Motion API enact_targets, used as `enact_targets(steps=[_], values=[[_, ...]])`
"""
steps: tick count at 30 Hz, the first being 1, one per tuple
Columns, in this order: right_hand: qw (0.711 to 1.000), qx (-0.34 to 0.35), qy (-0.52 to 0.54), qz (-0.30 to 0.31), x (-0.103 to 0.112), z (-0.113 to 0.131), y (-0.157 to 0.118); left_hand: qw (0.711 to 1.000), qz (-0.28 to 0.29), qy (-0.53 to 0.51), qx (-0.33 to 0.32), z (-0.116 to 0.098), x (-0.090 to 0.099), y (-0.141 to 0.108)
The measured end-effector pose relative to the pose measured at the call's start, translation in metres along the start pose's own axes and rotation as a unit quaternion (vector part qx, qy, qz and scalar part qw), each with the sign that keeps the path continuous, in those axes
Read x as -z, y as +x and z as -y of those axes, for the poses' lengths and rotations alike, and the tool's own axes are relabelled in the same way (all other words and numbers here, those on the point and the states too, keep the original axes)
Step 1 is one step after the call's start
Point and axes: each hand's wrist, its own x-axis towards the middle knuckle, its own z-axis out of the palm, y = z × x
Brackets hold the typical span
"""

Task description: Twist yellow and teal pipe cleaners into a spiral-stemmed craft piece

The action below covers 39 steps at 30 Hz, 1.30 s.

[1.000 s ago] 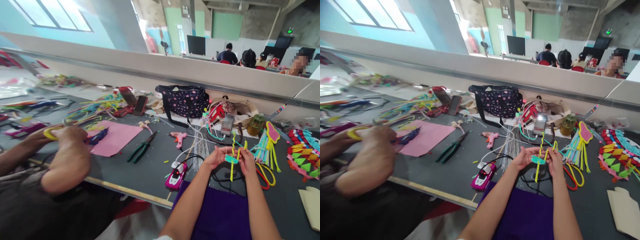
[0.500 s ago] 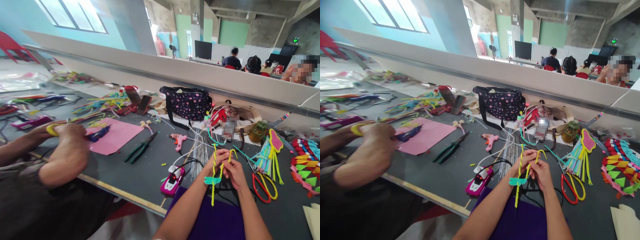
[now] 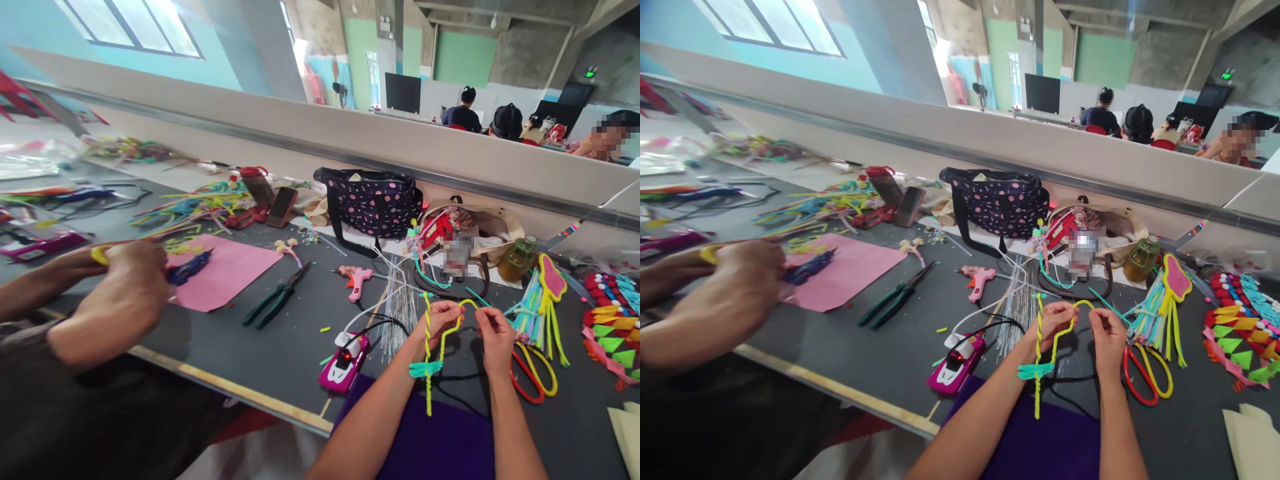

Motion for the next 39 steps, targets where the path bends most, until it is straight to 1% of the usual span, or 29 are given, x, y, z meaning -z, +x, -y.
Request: enact_targets(steps=[3, 5, 9, 15, 22, 27, 33, 39], values=[[0.994, 0.088, -0.059, 0.016, -0.003, 0.004, -0.004, 1.0, 0.016, -0.006, 0.014, 0.004, 0.0, 0.002], [0.988, 0.121, -0.09, 0.022, -0.005, 0.005, -0.006, 0.999, 0.023, -0.001, 0.022, 0.006, 0.001, 0.003], [0.98, 0.149, -0.129, 0.012, -0.007, 0.004, -0.006, 1.0, 0.014, 0.003, 0.026, 0.005, 0.0, 0.003], [0.976, 0.166, -0.137, 0.02, -0.006, 0.006, -0.001, 1.0, 0.01, -0.007, 0.02, 0.005, -0.008, 0.0], [0.98, 0.133, -0.143, 0.031, -0.004, 0.008, -0.001, 0.999, 0.023, -0.019, 0.026, 0.006, -0.011, -0.002], [0.986, 0.089, -0.137, 0.046, -0.002, 0.013, 0.0, 0.999, 0.037, -0.015, 0.03, 0.004, -0.012, -0.003], [0.993, 0.004, -0.074, 0.087, 0.0, 0.018, 0.003, 0.998, 0.048, -0.013, 0.033, 0.001, -0.015, -0.005], [0.994, -0.052, -0.014, 0.095, 0.0, 0.013, 0.004, 0.998, 0.053, -0.016, 0.039, 0.0, -0.016, -0.007]])
